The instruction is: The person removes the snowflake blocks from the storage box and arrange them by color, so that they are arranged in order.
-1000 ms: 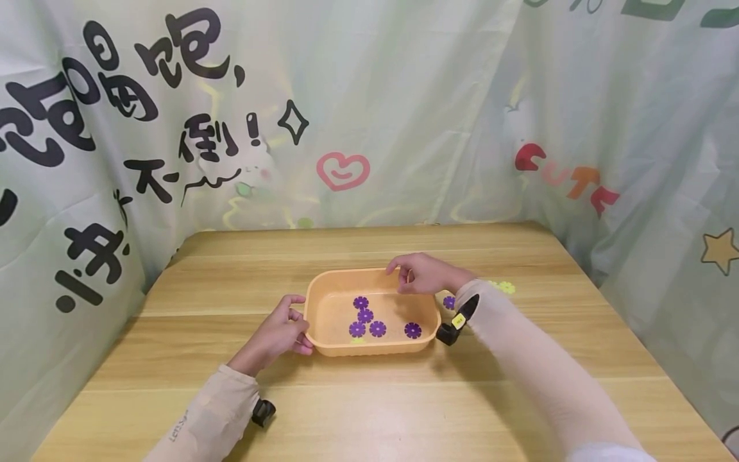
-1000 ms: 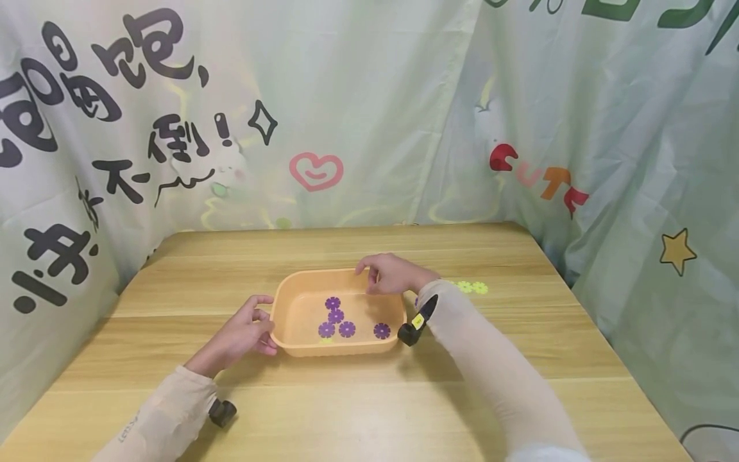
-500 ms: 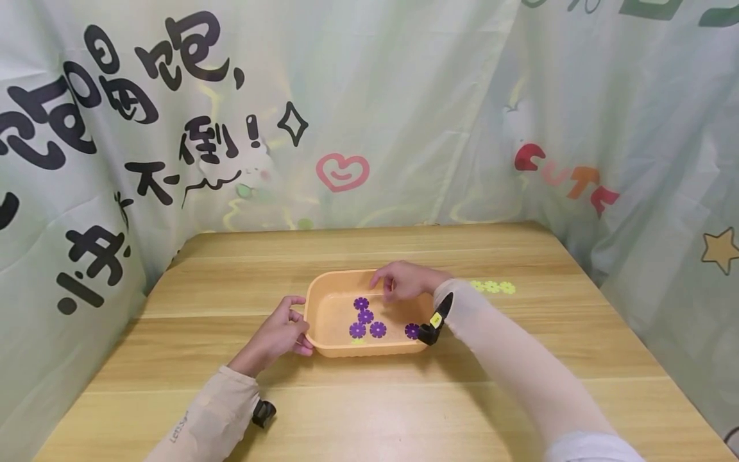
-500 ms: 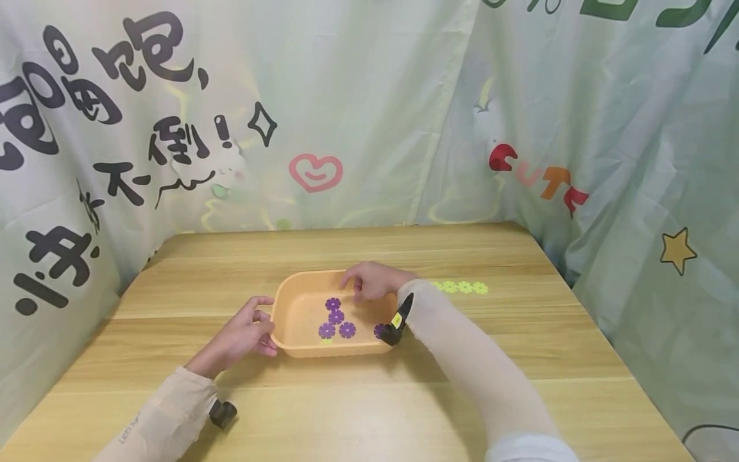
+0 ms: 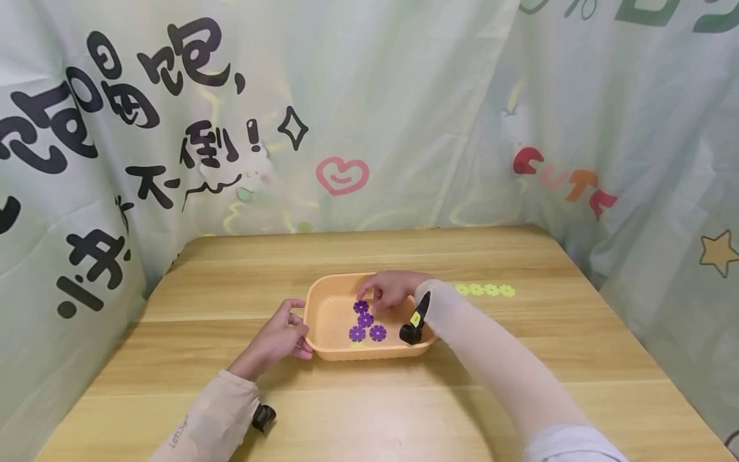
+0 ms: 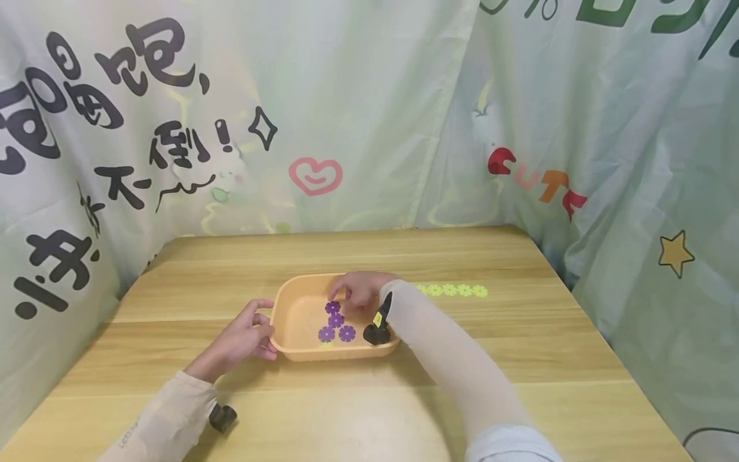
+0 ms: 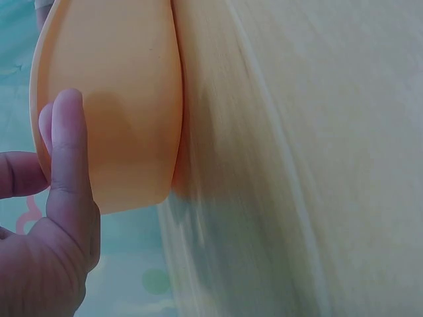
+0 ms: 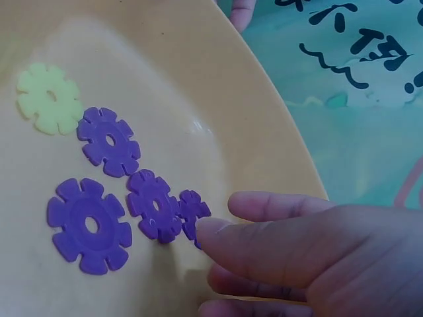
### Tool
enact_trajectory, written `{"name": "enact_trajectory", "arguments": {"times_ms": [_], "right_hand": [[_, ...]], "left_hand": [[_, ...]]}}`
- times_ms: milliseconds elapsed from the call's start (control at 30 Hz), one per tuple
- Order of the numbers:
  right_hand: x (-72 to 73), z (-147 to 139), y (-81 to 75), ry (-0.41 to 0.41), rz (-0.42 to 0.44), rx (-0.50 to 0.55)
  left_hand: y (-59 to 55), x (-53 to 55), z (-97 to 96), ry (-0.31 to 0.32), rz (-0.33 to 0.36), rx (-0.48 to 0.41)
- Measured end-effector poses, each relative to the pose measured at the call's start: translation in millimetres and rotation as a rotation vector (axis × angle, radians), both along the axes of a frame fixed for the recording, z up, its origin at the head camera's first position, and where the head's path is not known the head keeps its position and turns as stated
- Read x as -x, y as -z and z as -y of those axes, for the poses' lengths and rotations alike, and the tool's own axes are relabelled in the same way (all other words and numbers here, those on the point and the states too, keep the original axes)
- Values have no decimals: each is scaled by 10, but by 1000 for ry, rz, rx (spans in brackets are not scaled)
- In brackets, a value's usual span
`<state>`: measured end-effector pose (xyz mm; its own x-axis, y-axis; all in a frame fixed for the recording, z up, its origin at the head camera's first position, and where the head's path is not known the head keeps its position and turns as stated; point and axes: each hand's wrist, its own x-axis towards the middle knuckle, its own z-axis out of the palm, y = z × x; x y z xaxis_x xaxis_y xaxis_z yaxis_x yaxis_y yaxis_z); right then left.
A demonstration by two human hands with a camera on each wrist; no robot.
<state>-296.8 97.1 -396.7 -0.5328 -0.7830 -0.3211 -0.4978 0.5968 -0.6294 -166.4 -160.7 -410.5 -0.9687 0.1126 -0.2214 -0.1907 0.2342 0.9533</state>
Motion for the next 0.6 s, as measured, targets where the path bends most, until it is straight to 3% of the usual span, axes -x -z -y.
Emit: {"name": "enact_trajectory", "arguments": {"times_ms": [267, 600], "right_hand": [[1, 63, 40, 26, 121, -35], [-24, 95, 41, 55, 64, -80]], "left_hand": [[0, 10, -11, 0, -3, -6], [10, 16, -11, -2, 0, 1]]}}
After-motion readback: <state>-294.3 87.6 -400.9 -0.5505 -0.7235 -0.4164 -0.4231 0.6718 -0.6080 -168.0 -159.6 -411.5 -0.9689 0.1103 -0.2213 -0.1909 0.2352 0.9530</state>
